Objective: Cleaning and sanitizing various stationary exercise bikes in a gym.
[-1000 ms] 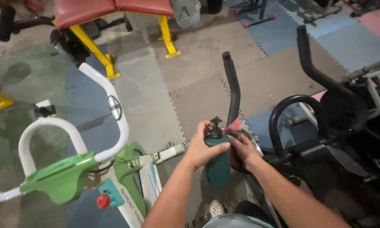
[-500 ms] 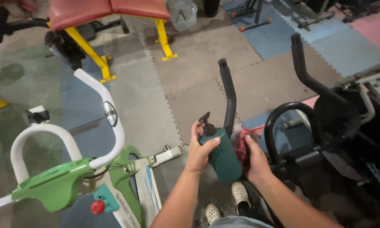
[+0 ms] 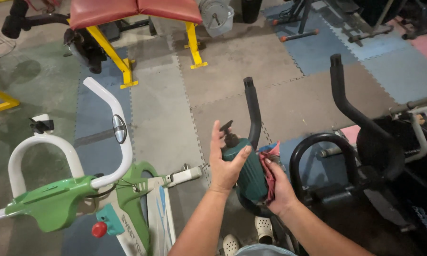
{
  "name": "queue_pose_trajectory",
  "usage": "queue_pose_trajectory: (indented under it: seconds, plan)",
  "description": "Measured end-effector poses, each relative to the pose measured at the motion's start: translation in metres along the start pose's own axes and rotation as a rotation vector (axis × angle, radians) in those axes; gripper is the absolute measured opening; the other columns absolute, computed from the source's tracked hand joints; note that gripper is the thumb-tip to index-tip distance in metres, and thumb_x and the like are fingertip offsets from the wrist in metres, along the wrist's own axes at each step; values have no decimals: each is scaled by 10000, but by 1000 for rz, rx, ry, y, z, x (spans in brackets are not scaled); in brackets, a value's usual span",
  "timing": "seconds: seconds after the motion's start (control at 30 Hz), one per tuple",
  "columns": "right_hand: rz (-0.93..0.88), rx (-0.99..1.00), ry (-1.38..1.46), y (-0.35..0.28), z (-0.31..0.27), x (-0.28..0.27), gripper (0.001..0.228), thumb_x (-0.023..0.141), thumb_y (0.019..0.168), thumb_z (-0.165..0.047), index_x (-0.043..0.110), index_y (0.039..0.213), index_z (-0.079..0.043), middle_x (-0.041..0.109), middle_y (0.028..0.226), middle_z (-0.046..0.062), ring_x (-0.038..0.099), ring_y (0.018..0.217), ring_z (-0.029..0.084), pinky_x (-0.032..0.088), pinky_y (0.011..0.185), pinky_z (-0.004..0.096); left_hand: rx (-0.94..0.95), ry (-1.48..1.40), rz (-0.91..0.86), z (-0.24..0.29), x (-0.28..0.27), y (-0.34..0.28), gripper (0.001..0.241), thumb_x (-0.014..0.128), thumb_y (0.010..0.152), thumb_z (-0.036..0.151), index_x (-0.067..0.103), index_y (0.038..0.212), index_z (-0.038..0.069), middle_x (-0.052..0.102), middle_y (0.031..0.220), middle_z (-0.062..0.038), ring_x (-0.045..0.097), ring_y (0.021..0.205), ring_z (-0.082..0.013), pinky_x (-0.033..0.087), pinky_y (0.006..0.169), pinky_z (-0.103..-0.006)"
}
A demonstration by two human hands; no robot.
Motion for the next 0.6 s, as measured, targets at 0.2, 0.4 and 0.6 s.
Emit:
queue_pose_trajectory:
  seconds: [0.2, 0.4, 0.6]
  plan:
    - [62, -149, -187, 47, -17, -31, 256, 590, 1032, -312, 656, 1057, -66, 613, 859, 44, 527, 715, 138, 457, 645, 281, -61, -198, -125, -15, 9, 23, 801, 774, 744, 39, 455, 1476, 105, 647, 1226, -85, 616, 1016, -175, 509, 929, -301]
    - [94, -445, -347, 114, -112, 7, 292, 675, 989, -401, 689, 1145, -154, 734, 1056, 102, 732, 928, 239, 611, 791, 421, -236, 79, -19, -34, 17, 50, 837, 946, 603, 396, 640, 1371, 267, 750, 1121, -56, 700, 1076, -217, 494, 952, -330]
    - [30, -372, -509, 178, -145, 50, 439, 631, 950, -574, 733, 1108, -177, 741, 993, 72, 745, 835, 229, 627, 737, 415, -350, 176, -60, -24, 28, 76, 899, 947, 583, 501, 612, 1392, 298, 684, 1288, -84, 612, 1291, -261, 465, 1083, -366]
Point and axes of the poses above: each hand's wrist, its own y-axis towards the middle knuckle, its own x-axis out of the palm, z = x × y, the point moved 2 cm from there along y, towards the middle knuckle
